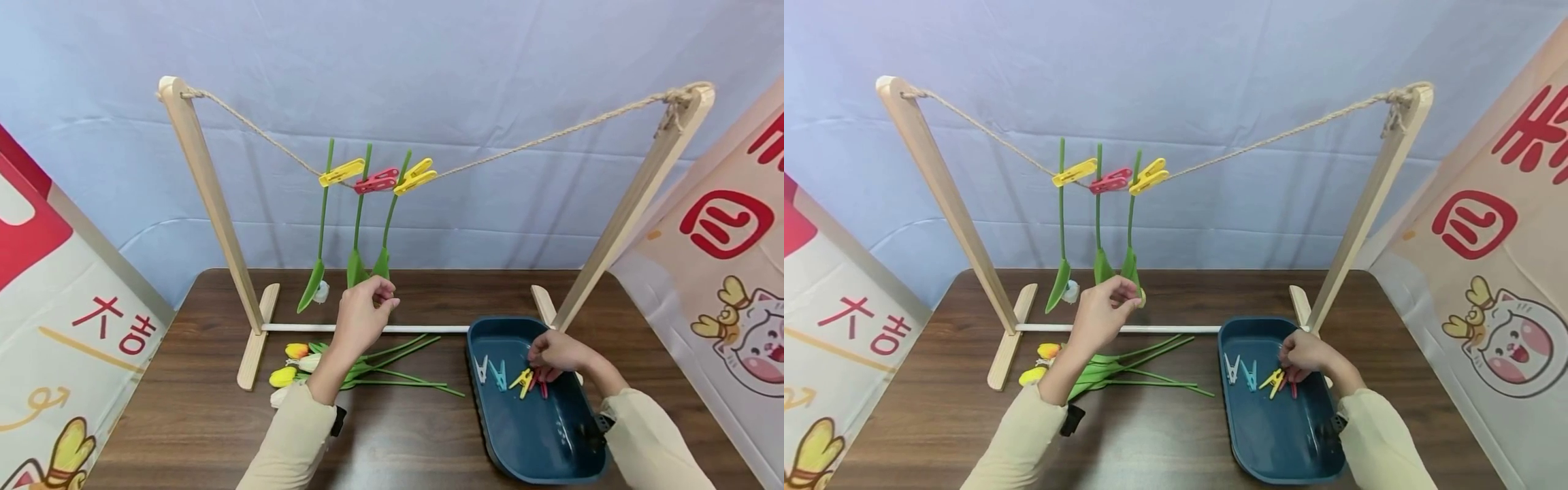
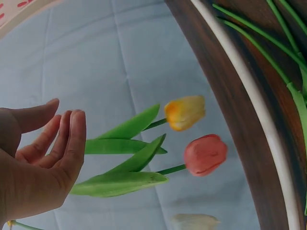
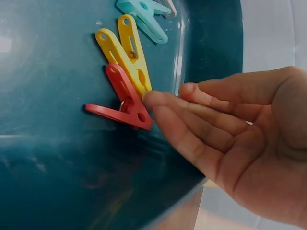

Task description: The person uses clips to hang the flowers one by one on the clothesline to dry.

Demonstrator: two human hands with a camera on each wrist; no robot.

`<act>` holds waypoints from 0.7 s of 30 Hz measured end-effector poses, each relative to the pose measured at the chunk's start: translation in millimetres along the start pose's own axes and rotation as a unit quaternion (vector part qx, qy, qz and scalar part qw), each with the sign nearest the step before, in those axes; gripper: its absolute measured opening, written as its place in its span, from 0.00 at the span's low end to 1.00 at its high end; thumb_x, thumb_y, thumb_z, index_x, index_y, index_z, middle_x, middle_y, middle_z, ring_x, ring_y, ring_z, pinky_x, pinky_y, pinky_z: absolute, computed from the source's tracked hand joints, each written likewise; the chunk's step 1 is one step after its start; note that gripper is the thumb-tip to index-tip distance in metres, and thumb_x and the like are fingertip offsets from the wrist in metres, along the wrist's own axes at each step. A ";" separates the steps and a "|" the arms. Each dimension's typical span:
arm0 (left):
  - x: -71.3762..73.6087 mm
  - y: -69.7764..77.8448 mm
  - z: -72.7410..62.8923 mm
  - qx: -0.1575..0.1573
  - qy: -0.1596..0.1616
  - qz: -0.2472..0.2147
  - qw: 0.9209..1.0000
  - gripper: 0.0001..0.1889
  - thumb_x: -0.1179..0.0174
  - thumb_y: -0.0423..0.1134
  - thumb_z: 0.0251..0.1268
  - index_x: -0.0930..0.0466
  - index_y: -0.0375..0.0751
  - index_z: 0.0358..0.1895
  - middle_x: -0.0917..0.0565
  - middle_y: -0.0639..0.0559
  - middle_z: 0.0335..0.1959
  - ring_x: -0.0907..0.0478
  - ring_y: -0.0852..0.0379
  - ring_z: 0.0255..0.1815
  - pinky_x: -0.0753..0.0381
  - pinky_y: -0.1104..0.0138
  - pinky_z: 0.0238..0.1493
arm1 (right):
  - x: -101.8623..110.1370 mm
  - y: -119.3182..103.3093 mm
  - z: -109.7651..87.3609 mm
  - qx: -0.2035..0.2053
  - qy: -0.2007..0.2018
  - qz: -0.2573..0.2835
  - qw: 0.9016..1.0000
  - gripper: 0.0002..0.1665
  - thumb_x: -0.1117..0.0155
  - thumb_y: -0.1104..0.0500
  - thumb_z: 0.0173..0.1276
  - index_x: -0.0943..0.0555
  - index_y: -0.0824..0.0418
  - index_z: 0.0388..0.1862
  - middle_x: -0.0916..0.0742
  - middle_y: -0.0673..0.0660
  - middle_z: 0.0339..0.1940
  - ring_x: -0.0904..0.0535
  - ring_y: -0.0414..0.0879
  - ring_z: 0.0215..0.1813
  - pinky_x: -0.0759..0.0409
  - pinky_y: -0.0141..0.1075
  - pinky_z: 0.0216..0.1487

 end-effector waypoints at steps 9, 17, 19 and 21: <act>-7.5 -8.2 -2.9 0.008 -0.016 0.000 1.000 0.05 0.35 0.30 0.52 0.21 0.38 0.32 0.19 0.52 0.25 0.22 0.57 0.28 0.25 0.64 0.34 | -2.9 0.3 3.2 0.023 0.007 0.018 1.000 0.08 0.50 0.74 0.61 0.25 0.80 0.36 0.18 0.63 0.27 0.20 0.55 0.28 0.20 0.45 0.30; -9.9 -11.2 -4.7 0.019 -0.033 -0.002 0.999 0.04 0.35 0.31 0.53 0.21 0.39 0.31 0.20 0.53 0.25 0.23 0.58 0.28 0.26 0.66 0.32 | -15.0 -9.1 9.9 0.055 -0.026 0.014 0.998 0.08 0.47 0.76 0.56 0.23 0.80 0.34 0.18 0.63 0.25 0.20 0.55 0.27 0.20 0.44 0.28; -10.3 -11.4 -5.0 0.020 -0.035 -0.004 0.999 0.04 0.35 0.31 0.53 0.21 0.39 0.31 0.20 0.53 0.25 0.23 0.58 0.27 0.26 0.66 0.31 | -22.6 -10.3 11.3 0.057 -0.046 0.019 0.997 0.08 0.47 0.76 0.56 0.23 0.79 0.34 0.18 0.63 0.25 0.20 0.55 0.28 0.20 0.44 0.29; -10.7 -11.3 -5.4 0.019 -0.038 -0.003 0.999 0.04 0.35 0.31 0.53 0.21 0.38 0.31 0.20 0.54 0.25 0.23 0.58 0.27 0.26 0.67 0.31 | -28.5 -10.1 12.0 0.057 -0.058 0.022 0.996 0.08 0.48 0.76 0.55 0.23 0.78 0.33 0.18 0.63 0.25 0.19 0.56 0.29 0.20 0.44 0.30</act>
Point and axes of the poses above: each hand's wrist, its own z-axis towards the middle knuckle, its own x-axis out of the back of the hand, y = z × x, the point moved 8 cm from there along z, towards the middle knuckle
